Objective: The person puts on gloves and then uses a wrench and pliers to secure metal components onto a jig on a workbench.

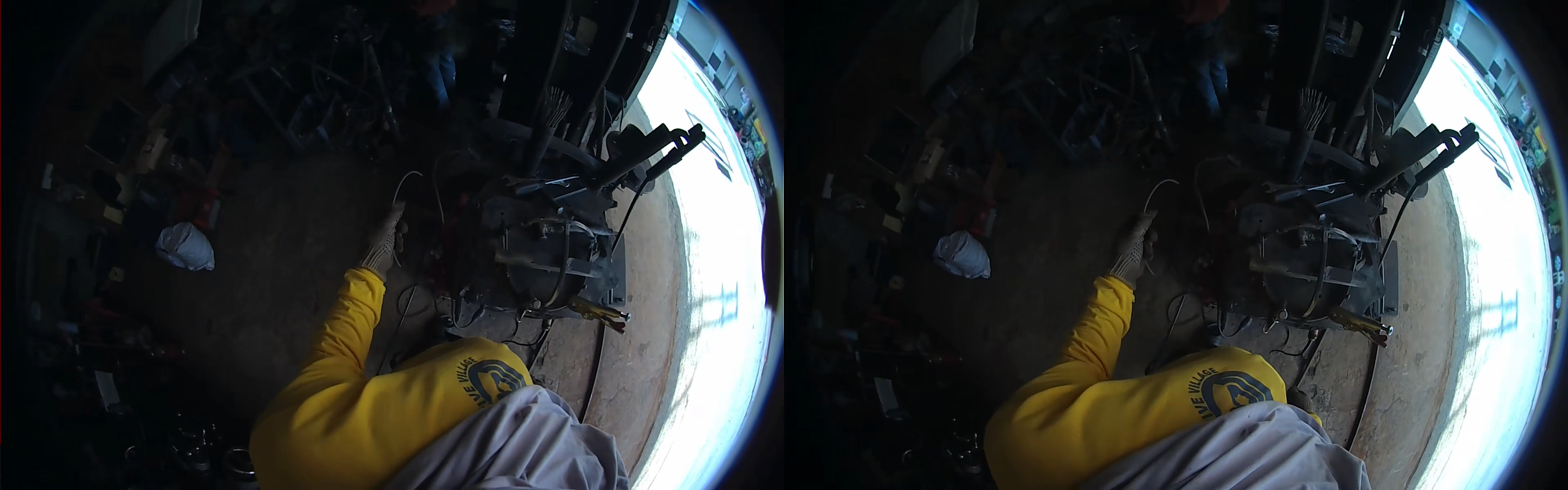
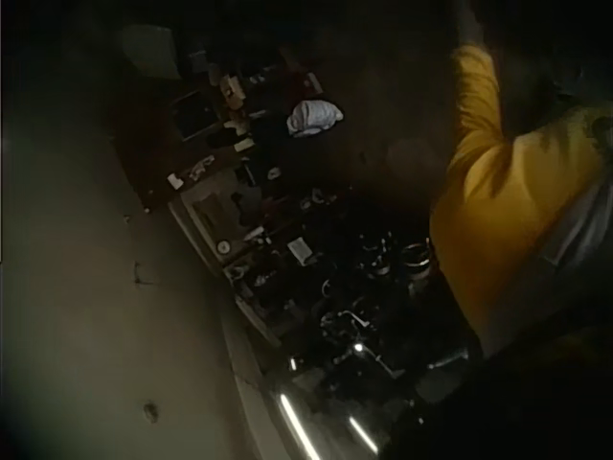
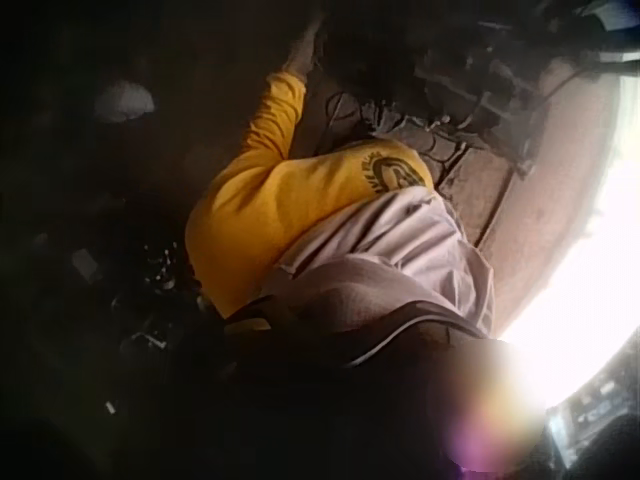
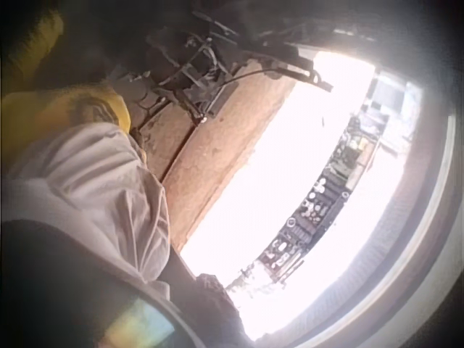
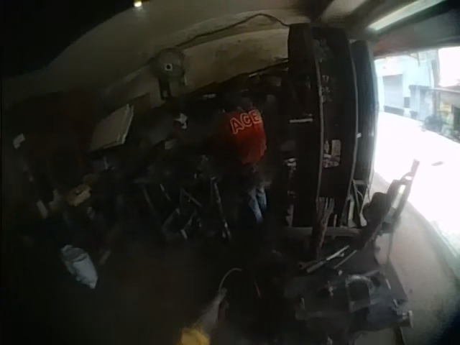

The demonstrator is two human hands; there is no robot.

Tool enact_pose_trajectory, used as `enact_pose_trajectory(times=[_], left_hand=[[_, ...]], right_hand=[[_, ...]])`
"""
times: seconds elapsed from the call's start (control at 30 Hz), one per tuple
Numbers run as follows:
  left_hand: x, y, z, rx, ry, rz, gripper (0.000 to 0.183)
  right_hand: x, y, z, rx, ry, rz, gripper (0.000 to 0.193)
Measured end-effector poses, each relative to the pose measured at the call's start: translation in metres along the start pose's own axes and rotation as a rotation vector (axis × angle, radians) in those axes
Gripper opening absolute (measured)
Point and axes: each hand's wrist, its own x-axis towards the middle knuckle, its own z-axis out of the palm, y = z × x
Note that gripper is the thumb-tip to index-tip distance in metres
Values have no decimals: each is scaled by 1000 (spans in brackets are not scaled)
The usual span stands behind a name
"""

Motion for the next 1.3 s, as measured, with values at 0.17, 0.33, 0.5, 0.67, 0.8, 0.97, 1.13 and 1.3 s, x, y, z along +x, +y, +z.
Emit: enact_pose_trajectory(times=[0.17,0.33,0.5,0.67,0.8,0.97,1.13,1.3], left_hand=[[-29,-141,-128,574,251,-143,40],[-137,-173,-151,609,266,-455,41],[-205,-248,-259,853,-7,-648,35],[-163,-252,-268,1515,-613,-329,29],[-92,-211,-219,778,68,-617,36],[-5,-110,-135,993,214,-234,41],[17,-16,-37,450,13,64,25],[-42,52,60,268,-268,321,22]], right_hand=[[40,1,-22,-200,-88,-209,19],[57,20,-34,-413,-80,-390,18],[69,-38,-22,-423,27,-563,17],[27,-97,-18,170,-141,-195,27],[23,-82,14,739,-88,214,38],[-33,-77,35,734,10,310,39],[-86,-31,98,899,15,419,29],[-142,-19,153,308,-48,302,40]])
